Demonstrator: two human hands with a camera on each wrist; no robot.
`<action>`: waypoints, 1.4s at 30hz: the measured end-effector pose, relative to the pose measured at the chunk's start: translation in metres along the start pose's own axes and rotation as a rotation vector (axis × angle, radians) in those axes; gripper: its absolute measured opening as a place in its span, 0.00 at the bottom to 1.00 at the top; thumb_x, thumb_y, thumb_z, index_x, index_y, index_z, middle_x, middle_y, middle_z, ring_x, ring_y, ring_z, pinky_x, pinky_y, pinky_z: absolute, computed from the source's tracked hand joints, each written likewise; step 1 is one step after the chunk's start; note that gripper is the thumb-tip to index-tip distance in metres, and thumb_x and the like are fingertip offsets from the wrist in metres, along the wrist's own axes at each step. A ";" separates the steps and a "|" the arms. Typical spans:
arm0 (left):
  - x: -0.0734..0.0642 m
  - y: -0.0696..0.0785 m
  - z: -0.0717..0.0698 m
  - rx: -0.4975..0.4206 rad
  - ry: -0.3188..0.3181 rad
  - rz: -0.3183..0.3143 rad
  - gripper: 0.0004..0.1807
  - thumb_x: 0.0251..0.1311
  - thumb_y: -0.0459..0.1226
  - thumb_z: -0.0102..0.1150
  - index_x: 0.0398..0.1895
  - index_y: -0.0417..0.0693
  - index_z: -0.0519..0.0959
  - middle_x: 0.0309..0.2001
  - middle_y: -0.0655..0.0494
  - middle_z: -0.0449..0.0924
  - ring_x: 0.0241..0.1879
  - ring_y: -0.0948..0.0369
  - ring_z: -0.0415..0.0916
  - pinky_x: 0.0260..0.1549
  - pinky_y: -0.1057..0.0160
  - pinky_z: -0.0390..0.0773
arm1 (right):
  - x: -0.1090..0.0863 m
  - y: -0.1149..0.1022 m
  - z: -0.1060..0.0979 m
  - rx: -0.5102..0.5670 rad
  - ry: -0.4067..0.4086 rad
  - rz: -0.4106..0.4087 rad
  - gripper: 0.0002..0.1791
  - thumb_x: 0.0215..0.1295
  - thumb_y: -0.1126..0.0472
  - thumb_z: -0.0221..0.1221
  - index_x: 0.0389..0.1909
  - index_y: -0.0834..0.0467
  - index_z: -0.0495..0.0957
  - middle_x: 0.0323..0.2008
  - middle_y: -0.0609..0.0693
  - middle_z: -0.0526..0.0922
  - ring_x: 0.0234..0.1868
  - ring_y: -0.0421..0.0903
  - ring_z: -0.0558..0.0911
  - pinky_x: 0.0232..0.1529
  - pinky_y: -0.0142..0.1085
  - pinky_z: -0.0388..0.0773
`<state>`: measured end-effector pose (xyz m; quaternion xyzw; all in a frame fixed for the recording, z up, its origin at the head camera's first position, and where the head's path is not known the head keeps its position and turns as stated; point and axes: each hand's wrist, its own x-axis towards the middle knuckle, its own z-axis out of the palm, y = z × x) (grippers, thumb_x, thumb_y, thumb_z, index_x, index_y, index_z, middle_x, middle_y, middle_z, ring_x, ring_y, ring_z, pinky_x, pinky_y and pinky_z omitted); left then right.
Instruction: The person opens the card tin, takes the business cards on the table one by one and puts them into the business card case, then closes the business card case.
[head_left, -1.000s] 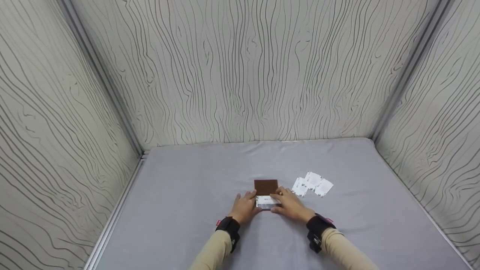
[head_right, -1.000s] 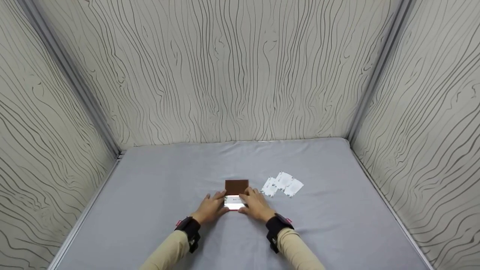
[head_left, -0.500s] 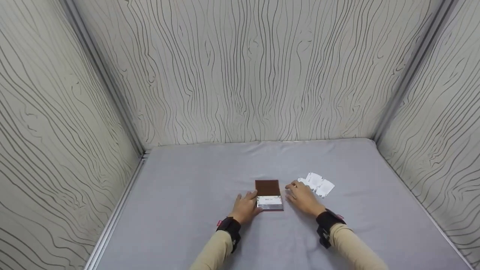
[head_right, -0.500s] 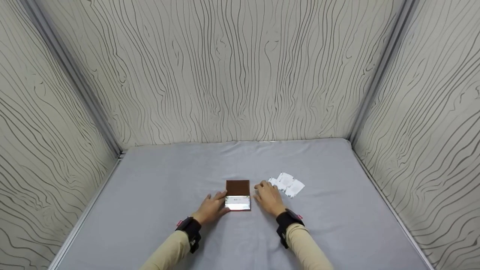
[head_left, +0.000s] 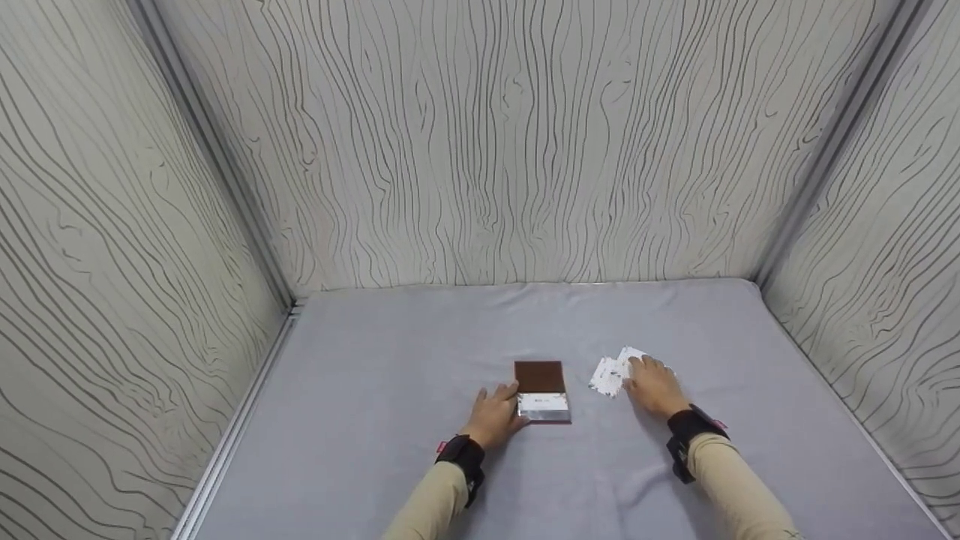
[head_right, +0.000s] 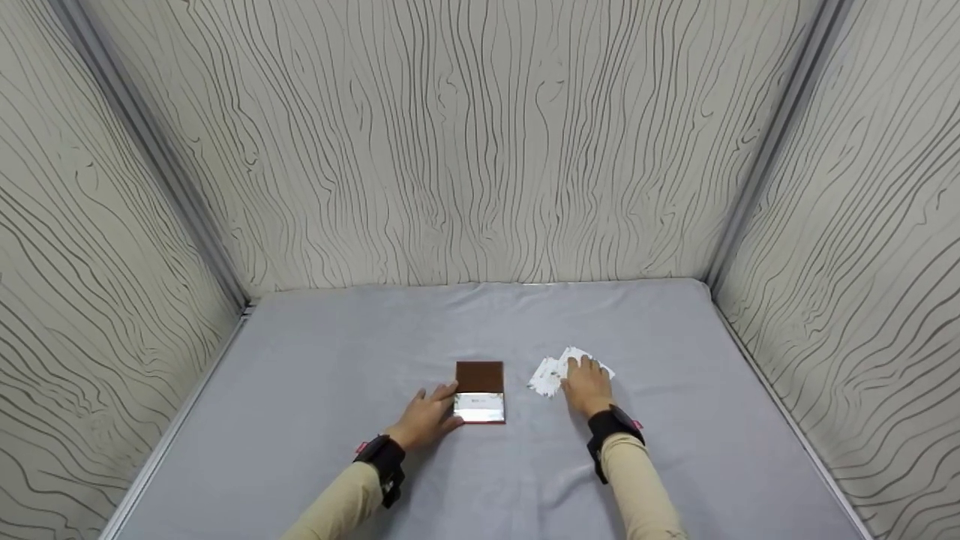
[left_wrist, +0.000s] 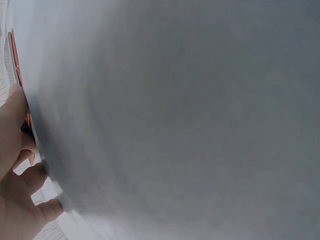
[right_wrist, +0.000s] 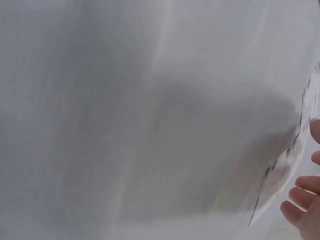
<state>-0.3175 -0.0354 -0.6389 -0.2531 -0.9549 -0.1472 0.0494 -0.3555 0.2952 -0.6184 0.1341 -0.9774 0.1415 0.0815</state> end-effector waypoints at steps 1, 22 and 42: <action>0.000 0.000 0.000 -0.004 -0.001 -0.001 0.30 0.67 0.47 0.60 0.64 0.33 0.73 0.66 0.45 0.71 0.65 0.45 0.68 0.64 0.39 0.63 | -0.001 0.004 -0.002 0.002 -0.019 0.020 0.23 0.65 0.64 0.59 0.54 0.78 0.69 0.51 0.78 0.72 0.54 0.75 0.71 0.54 0.66 0.68; 0.002 -0.003 0.005 0.032 -0.007 0.006 0.31 0.68 0.48 0.58 0.64 0.34 0.74 0.67 0.46 0.70 0.66 0.47 0.68 0.63 0.40 0.64 | -0.016 0.035 -0.023 0.056 -0.159 0.138 0.37 0.61 0.56 0.66 0.59 0.79 0.64 0.50 0.79 0.70 0.53 0.76 0.71 0.51 0.68 0.68; 0.001 -0.001 0.003 0.066 -0.009 0.006 0.31 0.67 0.49 0.58 0.64 0.35 0.73 0.67 0.47 0.71 0.65 0.48 0.69 0.62 0.40 0.65 | -0.018 0.045 -0.024 0.089 -0.111 0.171 0.41 0.52 0.54 0.72 0.58 0.75 0.65 0.42 0.78 0.67 0.45 0.74 0.70 0.45 0.65 0.70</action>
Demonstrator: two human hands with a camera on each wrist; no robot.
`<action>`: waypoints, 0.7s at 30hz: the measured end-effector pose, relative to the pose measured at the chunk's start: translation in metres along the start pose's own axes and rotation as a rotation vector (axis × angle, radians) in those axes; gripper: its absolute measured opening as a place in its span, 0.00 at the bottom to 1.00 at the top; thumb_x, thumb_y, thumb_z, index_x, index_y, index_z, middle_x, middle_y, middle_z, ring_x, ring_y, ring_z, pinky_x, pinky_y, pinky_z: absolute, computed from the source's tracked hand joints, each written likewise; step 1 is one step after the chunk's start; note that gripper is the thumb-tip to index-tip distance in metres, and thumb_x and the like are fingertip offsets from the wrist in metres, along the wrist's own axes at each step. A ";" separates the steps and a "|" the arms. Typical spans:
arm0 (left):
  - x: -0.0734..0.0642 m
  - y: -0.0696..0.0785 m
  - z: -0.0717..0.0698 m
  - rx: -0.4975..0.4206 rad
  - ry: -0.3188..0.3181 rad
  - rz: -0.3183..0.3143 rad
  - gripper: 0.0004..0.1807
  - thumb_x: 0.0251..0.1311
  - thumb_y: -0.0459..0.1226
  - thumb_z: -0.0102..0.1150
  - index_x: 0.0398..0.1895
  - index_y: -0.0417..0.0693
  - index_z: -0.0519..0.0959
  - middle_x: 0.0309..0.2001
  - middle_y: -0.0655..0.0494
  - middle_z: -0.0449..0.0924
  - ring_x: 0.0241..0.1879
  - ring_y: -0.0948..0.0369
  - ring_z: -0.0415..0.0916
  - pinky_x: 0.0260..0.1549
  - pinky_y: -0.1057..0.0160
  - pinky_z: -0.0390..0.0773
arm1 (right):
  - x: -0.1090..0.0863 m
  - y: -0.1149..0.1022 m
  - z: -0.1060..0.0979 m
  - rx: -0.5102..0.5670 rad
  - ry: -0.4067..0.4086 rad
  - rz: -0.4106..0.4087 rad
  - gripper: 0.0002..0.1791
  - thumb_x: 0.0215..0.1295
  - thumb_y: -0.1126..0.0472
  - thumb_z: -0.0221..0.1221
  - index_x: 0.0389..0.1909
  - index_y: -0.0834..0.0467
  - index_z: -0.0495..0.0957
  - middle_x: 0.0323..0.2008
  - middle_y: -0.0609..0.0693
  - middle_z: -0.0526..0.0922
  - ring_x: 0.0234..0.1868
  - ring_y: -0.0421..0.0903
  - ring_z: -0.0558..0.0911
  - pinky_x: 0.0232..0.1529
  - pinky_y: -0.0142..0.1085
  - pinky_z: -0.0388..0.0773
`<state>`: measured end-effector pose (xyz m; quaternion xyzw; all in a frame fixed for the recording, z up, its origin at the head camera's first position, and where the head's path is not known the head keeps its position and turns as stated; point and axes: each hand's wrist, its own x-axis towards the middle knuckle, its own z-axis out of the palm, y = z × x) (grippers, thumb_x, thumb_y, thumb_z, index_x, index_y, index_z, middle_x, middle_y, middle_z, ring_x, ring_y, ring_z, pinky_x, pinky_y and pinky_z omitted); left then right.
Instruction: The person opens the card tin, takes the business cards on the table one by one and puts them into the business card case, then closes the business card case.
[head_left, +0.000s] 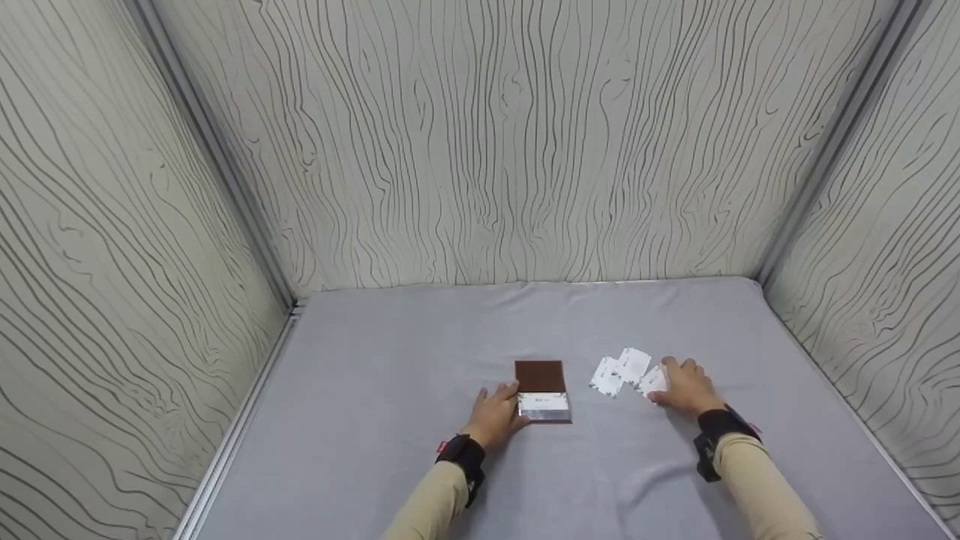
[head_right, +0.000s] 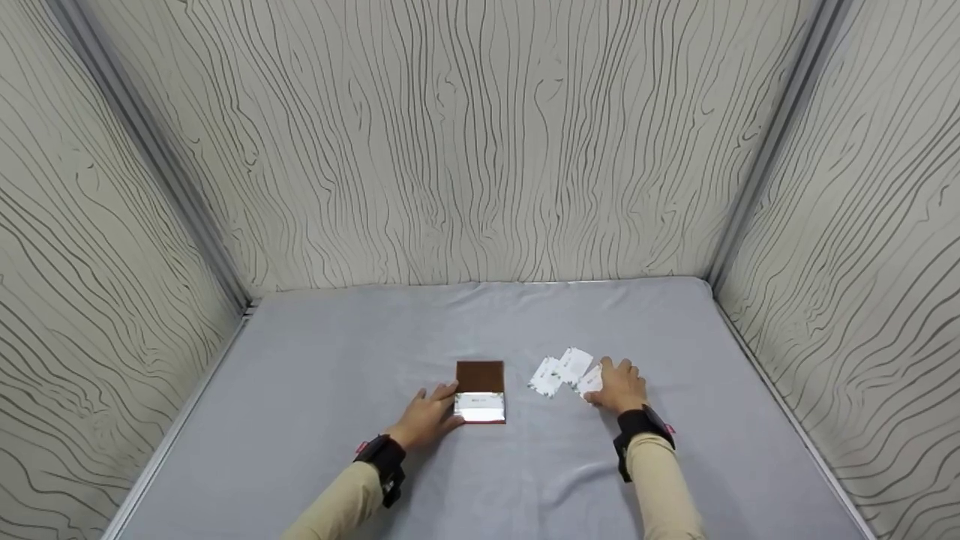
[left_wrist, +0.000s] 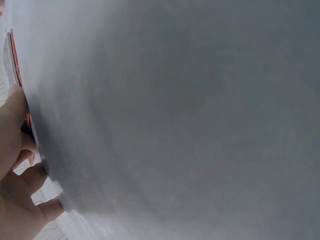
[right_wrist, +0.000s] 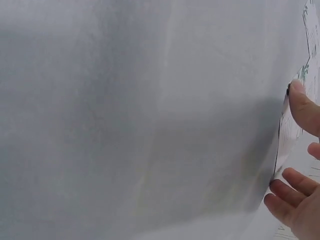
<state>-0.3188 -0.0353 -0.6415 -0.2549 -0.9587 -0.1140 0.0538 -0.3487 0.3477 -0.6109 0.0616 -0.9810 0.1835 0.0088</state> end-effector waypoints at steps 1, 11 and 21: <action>0.000 0.000 -0.001 0.007 -0.006 -0.002 0.31 0.67 0.49 0.58 0.64 0.35 0.73 0.67 0.47 0.71 0.65 0.48 0.69 0.62 0.40 0.65 | -0.001 0.000 -0.001 -0.006 -0.006 0.002 0.42 0.52 0.53 0.72 0.58 0.75 0.65 0.42 0.78 0.68 0.45 0.74 0.70 0.45 0.66 0.71; 0.000 0.005 -0.006 -0.033 -0.037 -0.026 0.31 0.68 0.49 0.58 0.65 0.35 0.72 0.68 0.47 0.69 0.67 0.48 0.66 0.65 0.41 0.62 | -0.005 0.012 -0.007 0.014 0.014 0.015 0.47 0.48 0.51 0.74 0.57 0.78 0.64 0.43 0.81 0.64 0.46 0.75 0.68 0.46 0.67 0.69; 0.002 0.000 0.001 -0.041 -0.020 -0.016 0.30 0.68 0.49 0.58 0.64 0.36 0.74 0.68 0.47 0.70 0.67 0.48 0.66 0.65 0.40 0.62 | -0.006 0.019 -0.012 0.055 0.077 -0.019 0.37 0.51 0.59 0.72 0.52 0.82 0.69 0.43 0.76 0.62 0.46 0.75 0.66 0.48 0.65 0.69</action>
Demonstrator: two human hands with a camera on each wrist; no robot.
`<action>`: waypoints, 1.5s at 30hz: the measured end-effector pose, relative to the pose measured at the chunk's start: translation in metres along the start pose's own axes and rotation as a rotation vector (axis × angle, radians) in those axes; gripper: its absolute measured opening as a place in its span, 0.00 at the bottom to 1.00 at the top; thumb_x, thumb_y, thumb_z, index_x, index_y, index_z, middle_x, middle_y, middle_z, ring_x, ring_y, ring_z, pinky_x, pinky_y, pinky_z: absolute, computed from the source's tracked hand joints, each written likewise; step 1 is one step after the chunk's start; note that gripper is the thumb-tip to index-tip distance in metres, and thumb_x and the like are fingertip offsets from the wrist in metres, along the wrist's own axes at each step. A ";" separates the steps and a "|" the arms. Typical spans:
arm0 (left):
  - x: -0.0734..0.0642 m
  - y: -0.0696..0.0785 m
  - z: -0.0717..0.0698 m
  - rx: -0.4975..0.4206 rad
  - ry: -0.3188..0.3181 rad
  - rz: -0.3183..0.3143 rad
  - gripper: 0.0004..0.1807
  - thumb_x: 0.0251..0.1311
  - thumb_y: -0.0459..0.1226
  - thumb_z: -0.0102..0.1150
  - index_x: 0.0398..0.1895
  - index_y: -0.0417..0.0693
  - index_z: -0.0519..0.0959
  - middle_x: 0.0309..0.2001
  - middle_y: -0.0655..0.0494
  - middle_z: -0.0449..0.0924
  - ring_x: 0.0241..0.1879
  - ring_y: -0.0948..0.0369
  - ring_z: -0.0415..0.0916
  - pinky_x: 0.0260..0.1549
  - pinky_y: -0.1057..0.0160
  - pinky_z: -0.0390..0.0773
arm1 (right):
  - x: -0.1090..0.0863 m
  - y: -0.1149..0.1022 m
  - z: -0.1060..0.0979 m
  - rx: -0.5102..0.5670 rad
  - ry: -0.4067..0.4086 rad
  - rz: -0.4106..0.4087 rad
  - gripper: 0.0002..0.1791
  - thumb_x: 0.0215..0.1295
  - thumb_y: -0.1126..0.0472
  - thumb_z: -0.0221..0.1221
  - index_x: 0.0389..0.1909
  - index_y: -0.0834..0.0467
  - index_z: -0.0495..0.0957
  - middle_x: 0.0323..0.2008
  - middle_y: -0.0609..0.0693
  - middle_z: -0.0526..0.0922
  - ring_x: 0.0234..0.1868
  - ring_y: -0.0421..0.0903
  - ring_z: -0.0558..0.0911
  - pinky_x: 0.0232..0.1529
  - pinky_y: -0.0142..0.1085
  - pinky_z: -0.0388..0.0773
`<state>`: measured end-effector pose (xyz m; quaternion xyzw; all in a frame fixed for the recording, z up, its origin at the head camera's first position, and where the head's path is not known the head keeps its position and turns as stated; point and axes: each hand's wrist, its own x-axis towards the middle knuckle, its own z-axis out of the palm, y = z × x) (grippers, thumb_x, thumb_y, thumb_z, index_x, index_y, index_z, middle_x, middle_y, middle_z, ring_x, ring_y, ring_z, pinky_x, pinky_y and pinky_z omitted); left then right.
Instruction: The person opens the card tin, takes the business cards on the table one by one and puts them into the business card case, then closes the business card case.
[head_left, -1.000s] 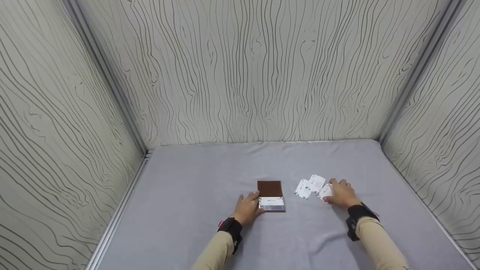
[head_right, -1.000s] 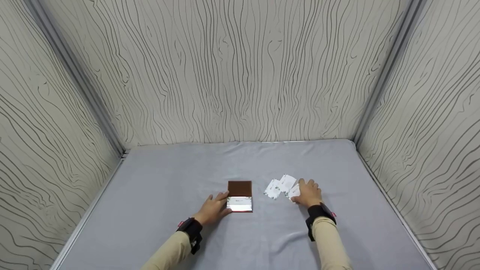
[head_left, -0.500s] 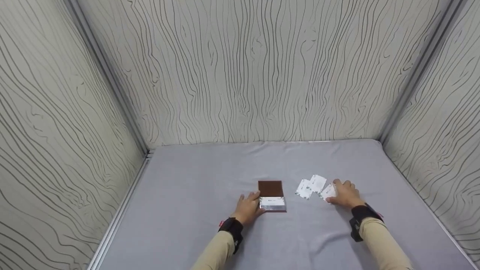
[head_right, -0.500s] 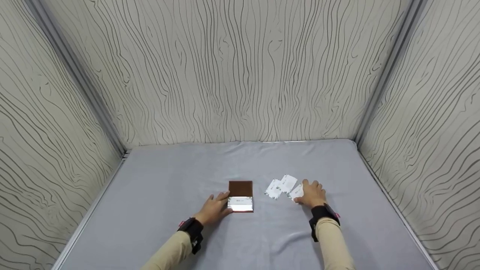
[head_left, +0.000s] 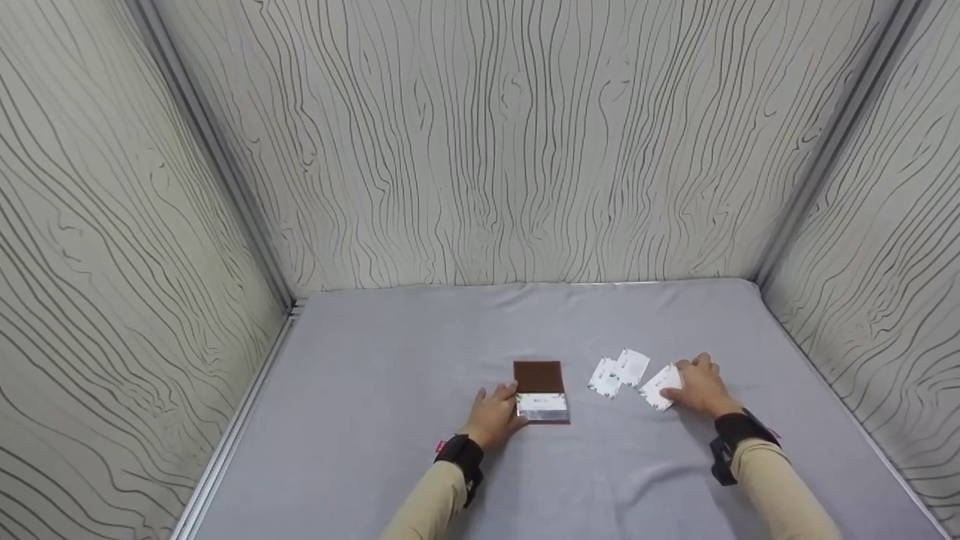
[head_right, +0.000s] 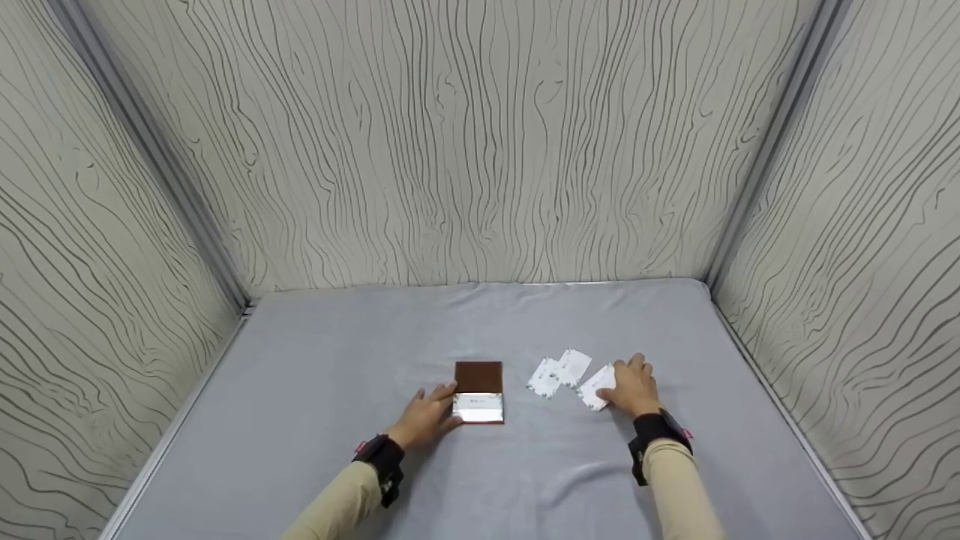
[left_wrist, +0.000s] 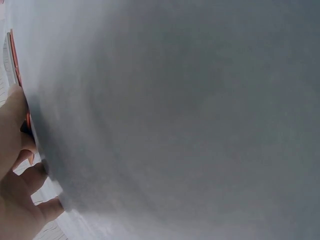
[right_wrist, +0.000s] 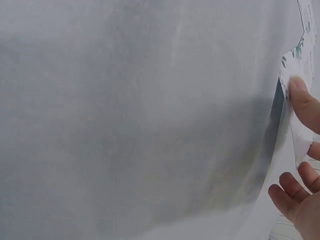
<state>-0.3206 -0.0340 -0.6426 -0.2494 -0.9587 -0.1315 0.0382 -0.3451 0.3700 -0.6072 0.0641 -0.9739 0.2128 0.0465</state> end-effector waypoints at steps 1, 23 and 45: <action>0.000 0.000 0.001 0.001 0.000 0.000 0.30 0.68 0.49 0.58 0.64 0.36 0.74 0.68 0.47 0.70 0.67 0.48 0.66 0.65 0.40 0.62 | -0.001 -0.001 -0.001 0.005 0.006 -0.004 0.35 0.53 0.60 0.71 0.51 0.82 0.69 0.44 0.76 0.62 0.47 0.75 0.66 0.48 0.65 0.68; -0.006 0.003 -0.008 0.011 0.030 0.024 0.30 0.66 0.47 0.60 0.63 0.33 0.74 0.66 0.45 0.72 0.65 0.46 0.69 0.62 0.39 0.65 | 0.001 -0.046 -0.022 0.115 0.062 -0.304 0.24 0.55 0.81 0.57 0.56 0.70 0.74 0.51 0.70 0.78 0.54 0.71 0.76 0.56 0.64 0.69; -0.005 0.002 -0.005 -0.007 0.024 0.008 0.30 0.66 0.47 0.60 0.63 0.34 0.74 0.67 0.46 0.71 0.65 0.46 0.69 0.62 0.38 0.64 | 0.007 -0.092 -0.011 0.151 0.115 -0.397 0.19 0.59 0.78 0.60 0.51 0.65 0.77 0.46 0.62 0.82 0.48 0.62 0.81 0.49 0.57 0.77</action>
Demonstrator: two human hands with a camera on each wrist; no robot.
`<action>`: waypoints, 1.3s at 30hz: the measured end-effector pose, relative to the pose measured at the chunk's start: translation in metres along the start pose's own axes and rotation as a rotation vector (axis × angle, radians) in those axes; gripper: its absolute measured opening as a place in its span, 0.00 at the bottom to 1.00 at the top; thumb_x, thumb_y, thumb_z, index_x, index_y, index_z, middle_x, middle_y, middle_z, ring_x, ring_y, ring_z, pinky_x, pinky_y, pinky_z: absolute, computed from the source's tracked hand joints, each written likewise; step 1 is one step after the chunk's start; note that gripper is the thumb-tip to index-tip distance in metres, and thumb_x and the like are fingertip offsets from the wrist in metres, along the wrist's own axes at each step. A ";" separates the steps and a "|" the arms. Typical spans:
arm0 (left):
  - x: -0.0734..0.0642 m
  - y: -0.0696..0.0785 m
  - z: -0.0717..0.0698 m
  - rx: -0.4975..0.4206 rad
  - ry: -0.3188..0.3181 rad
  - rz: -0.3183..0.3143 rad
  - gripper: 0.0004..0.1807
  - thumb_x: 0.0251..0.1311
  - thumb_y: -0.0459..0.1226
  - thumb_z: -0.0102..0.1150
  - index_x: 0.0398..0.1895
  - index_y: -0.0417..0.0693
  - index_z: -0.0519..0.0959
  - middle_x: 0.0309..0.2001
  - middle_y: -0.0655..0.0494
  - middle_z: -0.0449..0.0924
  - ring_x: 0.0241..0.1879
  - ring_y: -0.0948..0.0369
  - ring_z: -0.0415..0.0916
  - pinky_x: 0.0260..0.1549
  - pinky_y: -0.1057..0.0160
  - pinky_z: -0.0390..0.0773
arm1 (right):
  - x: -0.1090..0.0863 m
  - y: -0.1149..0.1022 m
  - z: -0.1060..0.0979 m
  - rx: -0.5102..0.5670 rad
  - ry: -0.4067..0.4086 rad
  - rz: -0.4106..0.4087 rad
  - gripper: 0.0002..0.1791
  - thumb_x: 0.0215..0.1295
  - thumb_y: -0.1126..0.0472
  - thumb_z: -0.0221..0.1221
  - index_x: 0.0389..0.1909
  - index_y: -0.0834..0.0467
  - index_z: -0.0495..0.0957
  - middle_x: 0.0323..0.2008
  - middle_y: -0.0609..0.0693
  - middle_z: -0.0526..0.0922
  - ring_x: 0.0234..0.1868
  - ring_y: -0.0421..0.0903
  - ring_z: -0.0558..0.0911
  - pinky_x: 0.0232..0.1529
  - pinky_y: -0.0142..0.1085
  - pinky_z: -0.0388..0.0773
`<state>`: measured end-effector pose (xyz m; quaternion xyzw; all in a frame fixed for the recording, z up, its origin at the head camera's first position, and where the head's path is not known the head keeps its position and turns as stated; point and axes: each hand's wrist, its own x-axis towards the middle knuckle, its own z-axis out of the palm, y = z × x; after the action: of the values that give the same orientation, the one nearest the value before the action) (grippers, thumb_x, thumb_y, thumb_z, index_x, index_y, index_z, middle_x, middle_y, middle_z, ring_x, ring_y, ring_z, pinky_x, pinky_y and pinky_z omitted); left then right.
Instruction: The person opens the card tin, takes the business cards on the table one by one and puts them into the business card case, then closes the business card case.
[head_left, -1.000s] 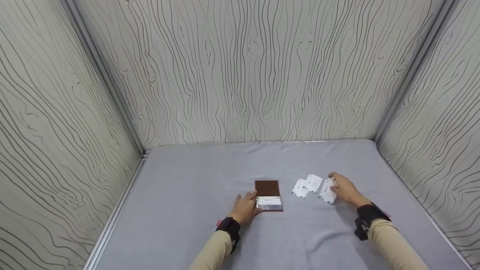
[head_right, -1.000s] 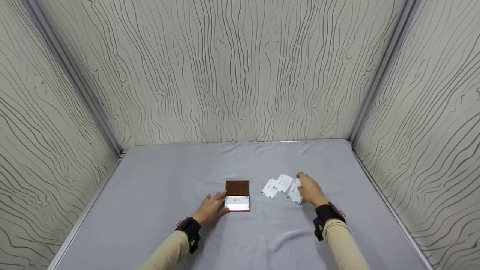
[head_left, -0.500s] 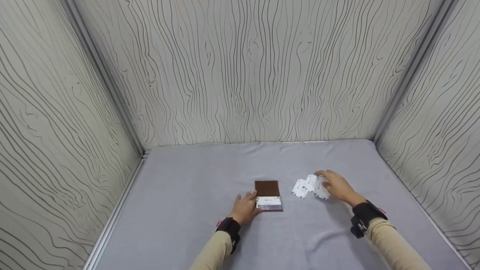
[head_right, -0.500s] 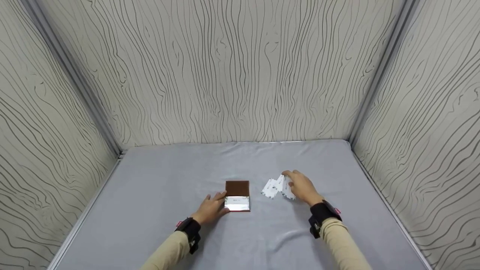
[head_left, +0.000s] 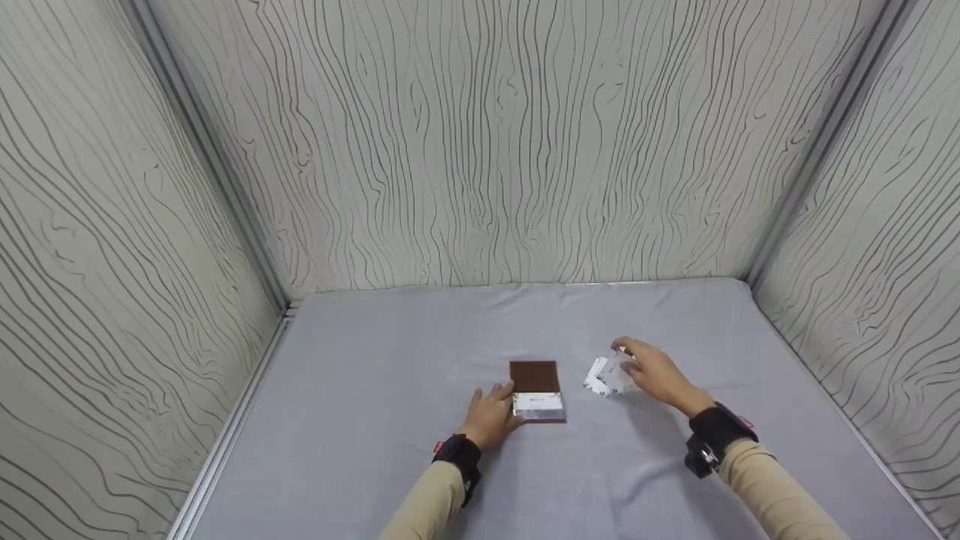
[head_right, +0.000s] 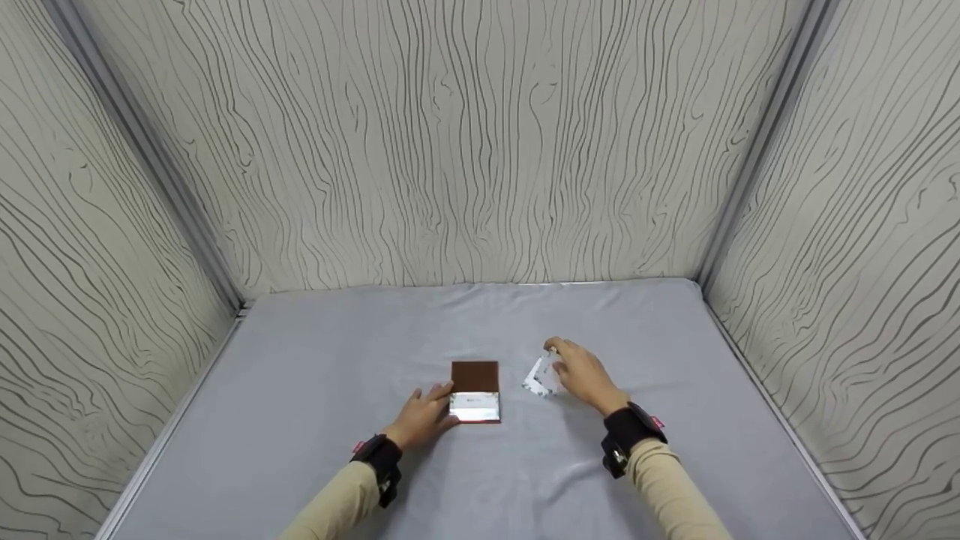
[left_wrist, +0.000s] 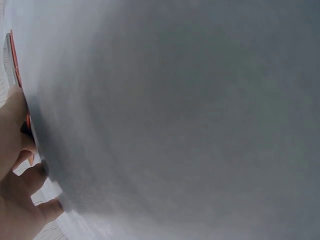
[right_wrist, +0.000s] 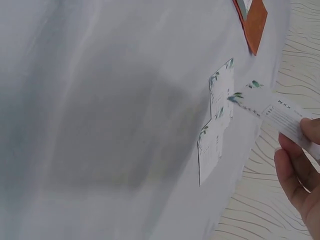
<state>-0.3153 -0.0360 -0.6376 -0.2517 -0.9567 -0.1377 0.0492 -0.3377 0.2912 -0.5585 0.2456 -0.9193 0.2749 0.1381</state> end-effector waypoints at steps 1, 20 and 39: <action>0.000 0.000 0.000 -0.001 0.002 0.003 0.30 0.66 0.47 0.60 0.63 0.34 0.74 0.66 0.45 0.71 0.65 0.46 0.69 0.62 0.38 0.64 | 0.001 -0.001 0.000 0.005 -0.001 0.003 0.18 0.59 0.78 0.60 0.51 0.65 0.76 0.45 0.62 0.83 0.46 0.62 0.81 0.47 0.57 0.77; 0.000 -0.001 0.002 0.012 0.043 0.026 0.29 0.66 0.48 0.60 0.61 0.34 0.76 0.65 0.45 0.72 0.64 0.47 0.70 0.61 0.38 0.66 | 0.013 -0.028 0.036 0.070 -0.003 -0.081 0.19 0.61 0.78 0.58 0.53 0.65 0.78 0.50 0.59 0.82 0.54 0.60 0.79 0.55 0.55 0.75; 0.002 0.001 0.001 0.066 0.007 -0.003 0.29 0.67 0.49 0.58 0.62 0.36 0.76 0.67 0.49 0.72 0.65 0.48 0.69 0.62 0.41 0.66 | 0.024 -0.056 0.072 0.105 0.022 -0.133 0.14 0.60 0.74 0.63 0.47 0.63 0.79 0.44 0.57 0.84 0.46 0.58 0.82 0.47 0.54 0.79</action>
<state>-0.3163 -0.0340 -0.6381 -0.2480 -0.9609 -0.1071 0.0603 -0.3366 0.2002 -0.5834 0.3102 -0.8837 0.3154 0.1530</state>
